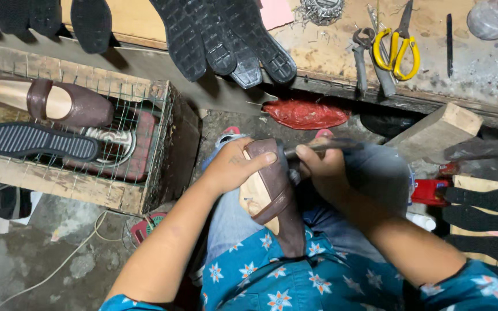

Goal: The person is repairing a brown shoe by attaching a new sole. They use a hammer to secure the sole to the shoe and inspect the fit. The person also handles a shoe insole and a wooden shoe last.

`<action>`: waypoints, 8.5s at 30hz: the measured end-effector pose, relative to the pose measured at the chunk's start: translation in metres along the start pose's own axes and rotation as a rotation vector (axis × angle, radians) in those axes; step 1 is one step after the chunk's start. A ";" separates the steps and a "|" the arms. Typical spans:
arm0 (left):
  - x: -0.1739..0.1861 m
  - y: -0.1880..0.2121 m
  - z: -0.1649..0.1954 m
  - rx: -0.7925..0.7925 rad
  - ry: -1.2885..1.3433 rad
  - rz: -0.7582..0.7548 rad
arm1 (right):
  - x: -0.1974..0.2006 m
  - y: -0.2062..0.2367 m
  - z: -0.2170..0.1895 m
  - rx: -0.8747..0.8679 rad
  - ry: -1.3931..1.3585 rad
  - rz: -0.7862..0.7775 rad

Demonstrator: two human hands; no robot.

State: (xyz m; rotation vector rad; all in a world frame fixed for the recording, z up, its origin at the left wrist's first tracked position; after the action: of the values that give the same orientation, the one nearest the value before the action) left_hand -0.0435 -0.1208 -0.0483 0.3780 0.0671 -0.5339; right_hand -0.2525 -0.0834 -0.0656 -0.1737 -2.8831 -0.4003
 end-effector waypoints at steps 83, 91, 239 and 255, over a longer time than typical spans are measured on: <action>0.018 0.104 -0.017 -0.278 0.194 0.671 | -0.060 0.113 -0.047 0.375 0.495 -0.454; 0.016 0.101 -0.005 -0.327 0.116 0.592 | -0.075 0.104 -0.028 0.441 0.505 -0.348; -0.011 0.027 -0.020 -0.120 0.044 0.245 | -0.027 0.036 -0.053 0.177 0.275 -0.308; 0.024 0.027 -0.049 0.023 0.024 0.489 | -0.027 0.073 -0.042 0.256 0.347 -0.054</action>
State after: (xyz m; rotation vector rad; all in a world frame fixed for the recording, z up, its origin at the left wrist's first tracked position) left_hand -0.0075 -0.0928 -0.0883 0.4063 -0.0095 -0.0476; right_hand -0.2065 -0.0276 -0.0139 0.0173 -2.5675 -0.0581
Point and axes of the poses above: each hand's wrist, its own y-axis away from the middle knuckle, its own x-axis out of the back of the hand, z = x × y, the point moved 9 cm from there along -y, towards the middle knuckle, and after that the axes turned 13 degrees about y, right-handed, at the moved point
